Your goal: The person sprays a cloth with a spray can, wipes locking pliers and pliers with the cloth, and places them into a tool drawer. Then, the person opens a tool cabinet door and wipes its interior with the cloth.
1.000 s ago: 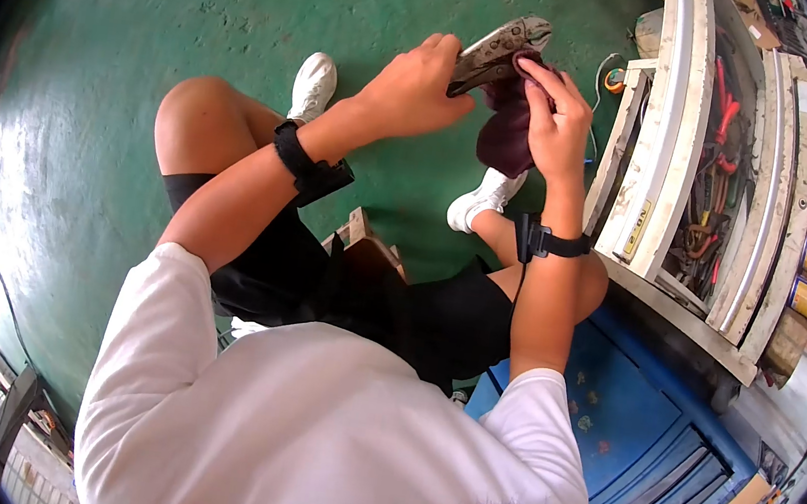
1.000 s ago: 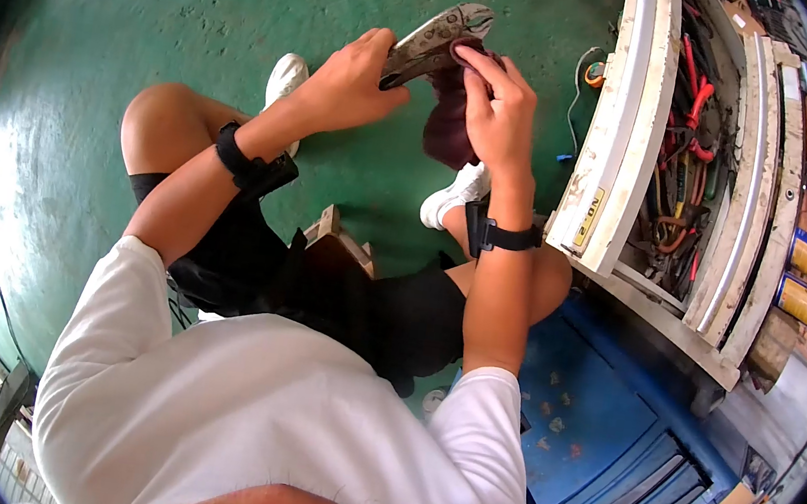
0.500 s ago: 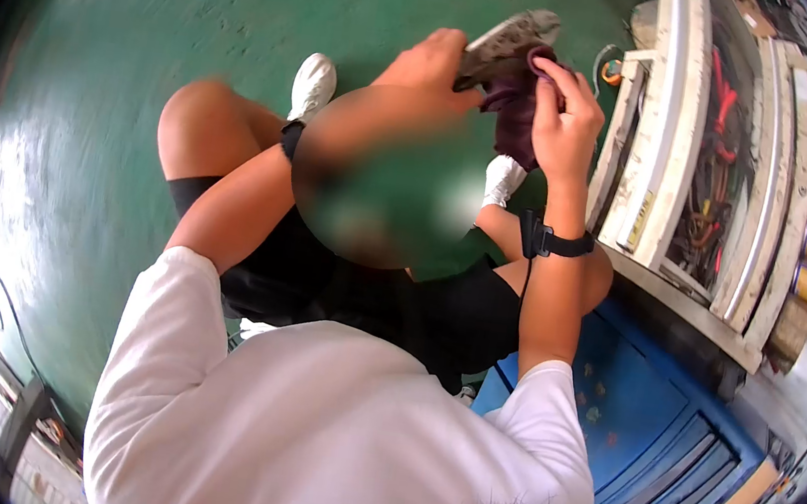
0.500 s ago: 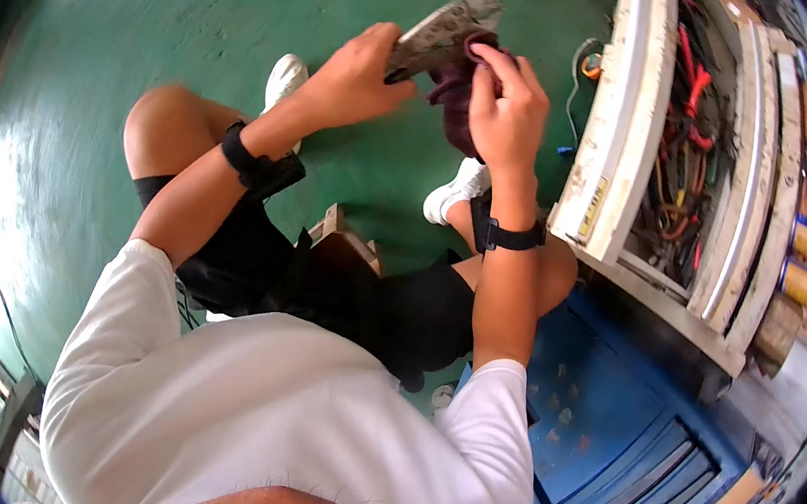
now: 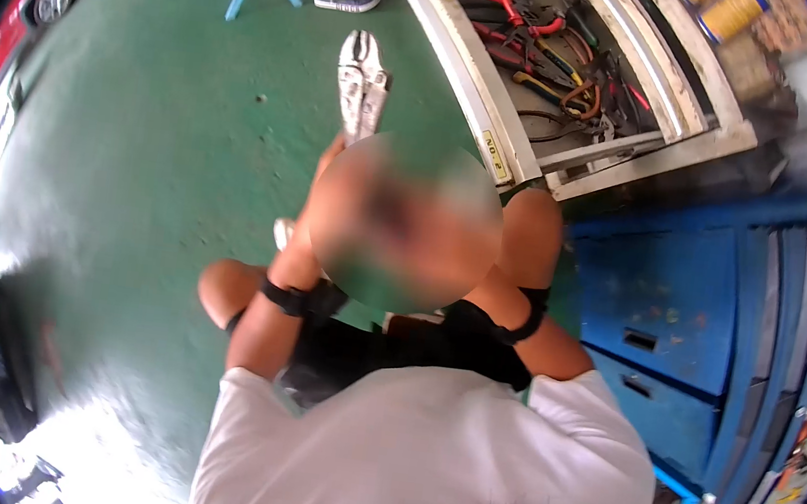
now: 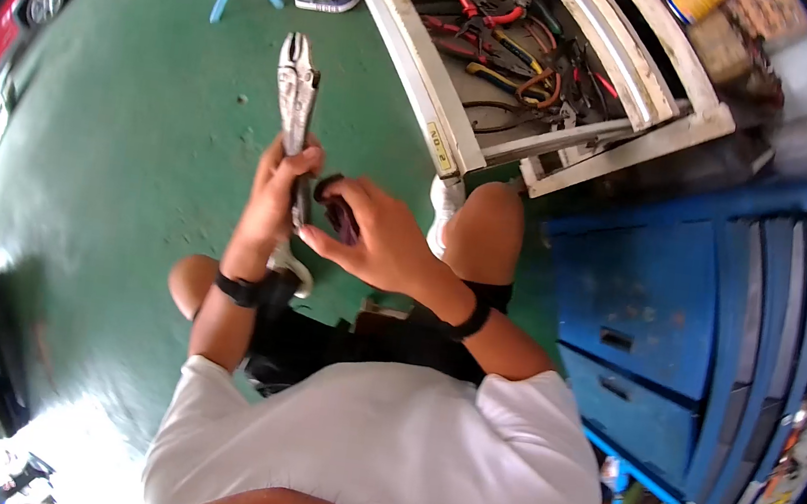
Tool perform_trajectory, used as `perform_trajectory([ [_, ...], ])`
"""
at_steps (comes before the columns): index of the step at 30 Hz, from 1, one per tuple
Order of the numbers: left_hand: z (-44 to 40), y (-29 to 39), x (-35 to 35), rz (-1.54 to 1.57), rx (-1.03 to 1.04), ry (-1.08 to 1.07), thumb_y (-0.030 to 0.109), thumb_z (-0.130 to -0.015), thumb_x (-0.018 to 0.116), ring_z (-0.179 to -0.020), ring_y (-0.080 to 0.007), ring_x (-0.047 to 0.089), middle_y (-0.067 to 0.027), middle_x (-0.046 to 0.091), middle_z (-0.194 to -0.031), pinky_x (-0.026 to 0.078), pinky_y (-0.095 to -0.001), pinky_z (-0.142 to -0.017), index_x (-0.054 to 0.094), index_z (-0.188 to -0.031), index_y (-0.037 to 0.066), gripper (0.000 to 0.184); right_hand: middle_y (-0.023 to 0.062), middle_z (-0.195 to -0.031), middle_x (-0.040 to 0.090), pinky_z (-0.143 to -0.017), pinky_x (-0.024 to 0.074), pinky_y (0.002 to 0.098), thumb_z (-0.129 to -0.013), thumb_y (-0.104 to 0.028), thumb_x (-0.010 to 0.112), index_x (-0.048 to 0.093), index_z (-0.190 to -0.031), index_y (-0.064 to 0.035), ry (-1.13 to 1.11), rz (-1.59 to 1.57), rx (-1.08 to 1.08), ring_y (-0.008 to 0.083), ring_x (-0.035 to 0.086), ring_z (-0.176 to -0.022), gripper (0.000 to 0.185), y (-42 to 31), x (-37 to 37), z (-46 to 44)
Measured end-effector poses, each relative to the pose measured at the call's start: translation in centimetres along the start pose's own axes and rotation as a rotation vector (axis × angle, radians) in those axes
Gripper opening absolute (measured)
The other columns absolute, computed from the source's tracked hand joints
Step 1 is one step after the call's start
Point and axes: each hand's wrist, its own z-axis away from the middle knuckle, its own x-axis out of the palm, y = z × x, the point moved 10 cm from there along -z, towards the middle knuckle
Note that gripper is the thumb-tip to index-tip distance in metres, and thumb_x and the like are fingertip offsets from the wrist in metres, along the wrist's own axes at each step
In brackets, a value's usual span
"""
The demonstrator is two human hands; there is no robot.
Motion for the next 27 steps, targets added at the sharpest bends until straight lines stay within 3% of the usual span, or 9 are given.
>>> perform_trajectory([
  [2,1.0,1.8,4.8,0.125,-0.055,-0.098,0.030,-0.093,0.059,-0.082,-0.0096,0.041,-0.0031,0.047,-0.090,0.035,-0.0240,-0.067,0.051,-0.097,0.006,0.026,0.0137,-0.088,0.063,-0.070,0.0508,0.0380,-0.089,-0.036,0.071,0.059,-0.108,-0.0016,-0.051,-0.113,0.092,0.0289,0.064,-0.077,0.042,-0.4,-1.0,0.8],
  [5,-0.5,1.4,8.5,0.004,0.020,-0.185,0.035,-0.100,0.054,-0.089,-0.0114,0.044,-0.0020,0.048,-0.097,0.039,-0.0244,-0.081,0.051,-0.114,0.003,0.035,0.0131,-0.081,0.063,-0.067,0.0499,0.0366,-0.091,-0.035,0.069,0.058,-0.106,0.0003,-0.077,-0.226,0.162,0.0262,0.063,-0.072,0.040,1.3,-2.8,1.4],
  [8,-0.7,1.9,12.1,-0.051,0.012,-0.255,0.032,-0.102,0.053,-0.093,-0.0103,0.045,-0.0009,0.050,-0.100,0.040,-0.0248,-0.084,0.050,-0.121,0.001,0.037,0.0132,-0.078,0.063,-0.064,0.0485,0.0349,-0.092,-0.030,0.068,0.057,-0.101,0.0024,-0.003,-0.344,0.216,0.0227,0.062,-0.069,0.036,1.2,-5.8,2.2],
  [11,-1.7,2.7,16.3,-0.026,0.007,-0.535,0.026,-0.099,0.061,-0.096,-0.0096,0.047,-0.0035,0.054,-0.104,0.044,-0.0269,-0.084,0.049,-0.123,-0.002,0.039,0.0154,-0.080,0.067,-0.063,0.0489,0.0357,-0.091,-0.039,0.064,0.063,-0.099,-0.0028,0.034,-0.190,0.293,0.0278,0.064,-0.069,0.037,2.4,-8.6,2.1],
  [13,-3.8,3.7,17.1,-0.521,0.122,-0.411,0.027,-0.096,0.065,-0.090,-0.0106,0.048,-0.0057,0.055,-0.097,0.045,-0.0275,-0.078,0.050,-0.119,-0.004,0.041,0.0169,-0.082,0.069,-0.063,0.0493,0.0367,-0.091,-0.046,0.061,0.068,-0.099,-0.0067,-0.041,0.249,0.402,0.0318,0.065,-0.070,0.040,2.7,-11.9,2.3],
  [16,-7.6,3.4,19.6,-0.688,0.070,-0.490,0.035,-0.093,0.067,-0.077,-0.0131,0.054,-0.0068,0.057,-0.082,0.047,-0.0290,-0.068,0.057,-0.104,-0.005,0.042,0.0101,-0.088,0.069,-0.075,0.0473,0.0310,-0.095,-0.037,0.059,0.066,-0.104,0.0019,0.200,-0.385,0.427,0.0198,0.063,-0.081,0.040,7.5,-12.1,1.8],
  [19,-11.7,2.7,21.3,-0.977,-0.039,-0.586,0.045,-0.094,0.065,-0.068,-0.0134,0.055,-0.0061,0.057,-0.076,0.046,-0.0292,-0.060,0.059,-0.098,-0.004,0.049,0.0029,-0.089,0.064,-0.077,0.0444,0.0271,-0.096,-0.031,0.060,0.065,-0.100,0.0051,0.211,-0.580,0.534,0.0103,0.056,-0.084,0.036,11.3,-12.6,0.2],
  [23,-17.0,-1.5,21.5,-0.951,-0.116,-0.721,0.057,-0.093,0.062,-0.063,-0.0133,0.057,-0.0045,0.057,-0.072,0.045,-0.0289,-0.054,0.059,-0.093,-0.003,0.060,0.0018,-0.077,0.061,-0.067,0.0444,0.0289,-0.095,-0.033,0.063,0.065,-0.091,0.0056,0.169,-0.458,0.552,0.0092,0.054,-0.074,0.038,13.8,-14.8,-2.4],
  [27,-21.4,-6.4,20.1,-0.749,-0.106,-0.767,0.062,-0.097,0.052,-0.063,-0.0117,0.042,-0.0011,0.039,-0.068,0.040,-0.0310,-0.056,0.054,-0.082,0.001,0.063,0.0051,-0.071,0.060,-0.063,0.0439,0.0302,-0.096,-0.034,0.062,0.064,-0.085,0.0069,0.252,-0.276,0.505,0.0094,0.052,-0.068,0.043,13.6,-16.4,-2.6],
])
